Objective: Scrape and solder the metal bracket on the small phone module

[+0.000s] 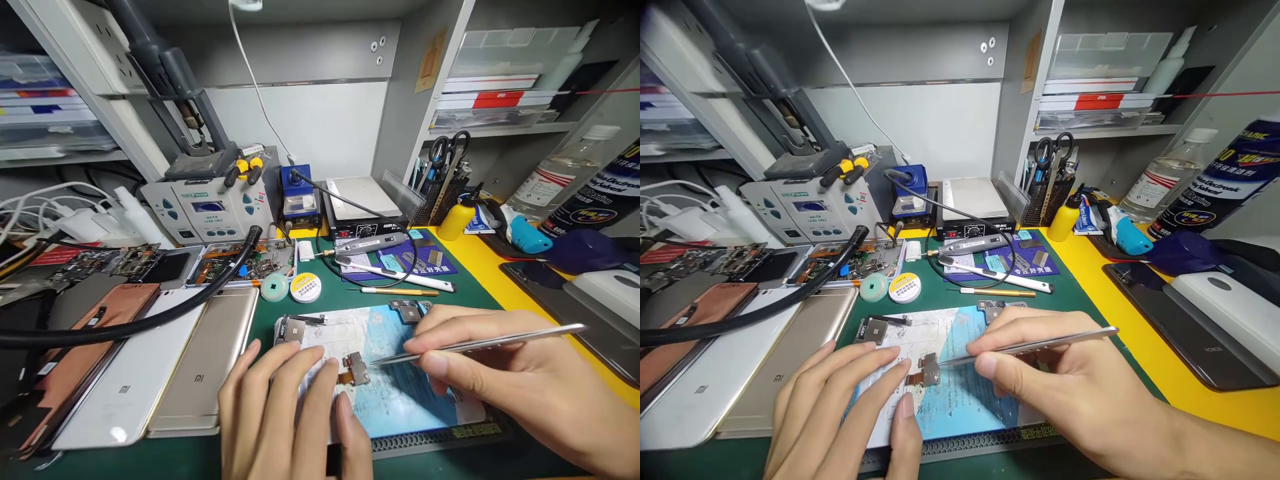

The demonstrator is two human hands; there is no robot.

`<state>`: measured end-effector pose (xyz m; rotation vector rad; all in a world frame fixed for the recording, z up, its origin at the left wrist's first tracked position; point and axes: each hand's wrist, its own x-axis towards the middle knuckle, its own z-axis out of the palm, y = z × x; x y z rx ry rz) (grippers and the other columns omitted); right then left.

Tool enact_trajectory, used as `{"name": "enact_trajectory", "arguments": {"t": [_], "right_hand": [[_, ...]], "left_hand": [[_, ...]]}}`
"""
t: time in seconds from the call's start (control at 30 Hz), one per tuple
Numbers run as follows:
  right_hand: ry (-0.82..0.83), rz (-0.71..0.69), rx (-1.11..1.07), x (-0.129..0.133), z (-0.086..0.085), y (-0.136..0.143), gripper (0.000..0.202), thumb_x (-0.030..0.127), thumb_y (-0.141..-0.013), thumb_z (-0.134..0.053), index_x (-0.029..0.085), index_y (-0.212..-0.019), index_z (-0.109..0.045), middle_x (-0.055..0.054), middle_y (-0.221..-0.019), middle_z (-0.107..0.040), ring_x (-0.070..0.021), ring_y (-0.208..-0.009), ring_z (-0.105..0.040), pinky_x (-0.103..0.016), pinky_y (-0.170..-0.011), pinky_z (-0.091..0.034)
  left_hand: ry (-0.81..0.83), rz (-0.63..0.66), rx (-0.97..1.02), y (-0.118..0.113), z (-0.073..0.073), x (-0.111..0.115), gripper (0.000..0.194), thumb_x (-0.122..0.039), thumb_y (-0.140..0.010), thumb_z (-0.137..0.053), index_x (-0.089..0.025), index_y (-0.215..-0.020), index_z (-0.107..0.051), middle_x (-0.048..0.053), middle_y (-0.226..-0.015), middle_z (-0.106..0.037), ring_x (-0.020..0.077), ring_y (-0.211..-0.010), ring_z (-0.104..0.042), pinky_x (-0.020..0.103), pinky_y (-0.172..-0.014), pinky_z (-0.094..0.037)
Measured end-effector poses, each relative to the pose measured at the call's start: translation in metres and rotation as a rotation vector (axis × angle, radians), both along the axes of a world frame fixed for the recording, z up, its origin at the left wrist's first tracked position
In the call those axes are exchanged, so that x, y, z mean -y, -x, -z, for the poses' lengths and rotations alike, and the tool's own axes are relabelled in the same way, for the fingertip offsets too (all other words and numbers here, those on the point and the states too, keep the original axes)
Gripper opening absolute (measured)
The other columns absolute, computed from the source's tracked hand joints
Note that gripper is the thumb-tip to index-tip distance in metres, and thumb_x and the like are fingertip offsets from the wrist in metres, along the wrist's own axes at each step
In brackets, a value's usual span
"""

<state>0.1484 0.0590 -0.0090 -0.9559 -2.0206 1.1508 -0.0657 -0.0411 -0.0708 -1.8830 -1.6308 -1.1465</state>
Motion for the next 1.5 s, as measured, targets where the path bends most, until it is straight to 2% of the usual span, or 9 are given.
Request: {"name": "enact_trajectory", "arguments": {"t": [0.17,0.3,0.43,0.63,0.87,1.07,1.27,1.37,1.5], "right_hand": [[0.220,0.017,-0.065,0.001,0.000,0.000,0.020,0.044,-0.089,-0.078,0.026,-0.083,-0.085,-0.003,-0.080,-0.073,-0.0120,-0.057,-0.063,-0.019,-0.045,-0.050],[0.329,0.032,-0.078,0.000,0.002,-0.003,0.032,0.053,-0.086,-0.078,0.021,-0.086,-0.082,-0.002,-0.074,-0.069,-0.0111,-0.050,-0.058,-0.021,-0.042,-0.048],[0.305,0.009,-0.088,-0.004,0.005,-0.006,0.036,0.055,-0.086,-0.076,0.020,-0.092,-0.081,0.000,-0.064,-0.067,-0.0111,-0.046,-0.055,-0.023,-0.043,-0.045],[0.288,0.000,-0.140,-0.010,0.007,-0.004,0.038,0.054,-0.088,-0.075,0.016,-0.091,-0.079,0.000,-0.065,-0.068,-0.0095,-0.046,-0.051,-0.023,-0.043,-0.038],[0.272,-0.033,-0.165,-0.008,0.006,-0.002,0.039,0.053,-0.086,-0.075,0.014,-0.088,-0.078,0.000,-0.062,-0.066,-0.0093,-0.045,-0.048,-0.023,-0.043,-0.040],[0.193,-0.037,-0.138,-0.002,0.007,-0.001,0.031,0.046,-0.089,-0.072,0.016,-0.092,-0.080,-0.001,-0.064,-0.066,-0.0113,-0.047,-0.052,-0.023,-0.041,-0.041],[0.078,-0.036,-0.111,0.002,0.004,0.007,0.027,0.041,-0.090,-0.070,0.017,-0.088,-0.083,-0.005,-0.075,-0.070,-0.0151,-0.058,-0.059,-0.023,-0.040,-0.040],[0.045,-0.037,-0.096,0.001,0.005,0.008,0.026,0.040,-0.092,-0.070,0.018,-0.086,-0.083,-0.006,-0.077,-0.072,-0.0168,-0.063,-0.062,-0.025,-0.044,-0.043],[0.027,-0.053,-0.083,-0.001,0.006,0.008,0.025,0.041,-0.092,-0.072,0.020,-0.085,-0.083,-0.006,-0.083,-0.075,-0.0179,-0.069,-0.065,-0.028,-0.057,-0.051]], "left_hand": [[0.020,0.064,0.076,0.000,-0.002,-0.002,0.020,-0.007,-0.085,-0.070,-0.019,-0.101,-0.073,0.010,-0.107,-0.074,0.0300,-0.108,-0.064,0.060,-0.105,-0.046],[0.029,0.089,0.064,-0.001,-0.005,-0.003,0.019,-0.004,-0.088,-0.067,-0.019,-0.099,-0.070,0.008,-0.103,-0.072,0.0264,-0.105,-0.063,0.056,-0.106,-0.044],[0.021,0.073,0.065,-0.006,-0.009,-0.003,0.016,-0.004,-0.095,-0.059,-0.019,-0.099,-0.067,0.006,-0.098,-0.071,0.0239,-0.101,-0.062,0.053,-0.105,-0.044],[0.082,0.010,0.115,-0.011,-0.015,-0.005,0.017,-0.010,-0.101,-0.051,-0.019,-0.090,-0.061,0.007,-0.096,-0.066,0.0233,-0.098,-0.058,0.040,-0.084,-0.051],[0.165,-0.054,0.074,-0.007,-0.021,-0.011,0.019,-0.014,-0.099,-0.051,-0.019,-0.089,-0.067,0.010,-0.112,-0.067,0.0303,-0.110,-0.055,0.053,-0.091,-0.050],[0.193,-0.011,0.010,-0.007,-0.025,-0.005,0.011,-0.020,-0.094,-0.062,-0.019,-0.100,-0.072,0.012,-0.120,-0.067,0.0338,-0.117,-0.054,0.057,-0.095,-0.050],[0.196,0.019,-0.012,-0.011,-0.026,-0.008,0.015,-0.017,-0.094,-0.059,-0.021,-0.097,-0.073,0.012,-0.119,-0.069,0.0338,-0.117,-0.055,0.062,-0.101,-0.046],[0.185,0.036,-0.008,-0.012,-0.024,-0.009,0.017,-0.015,-0.094,-0.057,-0.021,-0.097,-0.073,0.011,-0.116,-0.070,0.0331,-0.116,-0.056,0.061,-0.101,-0.046],[0.143,0.050,0.007,-0.012,-0.021,-0.009,0.017,-0.014,-0.094,-0.057,-0.021,-0.098,-0.072,0.011,-0.113,-0.071,0.0321,-0.114,-0.058,0.063,-0.106,-0.043]]}}
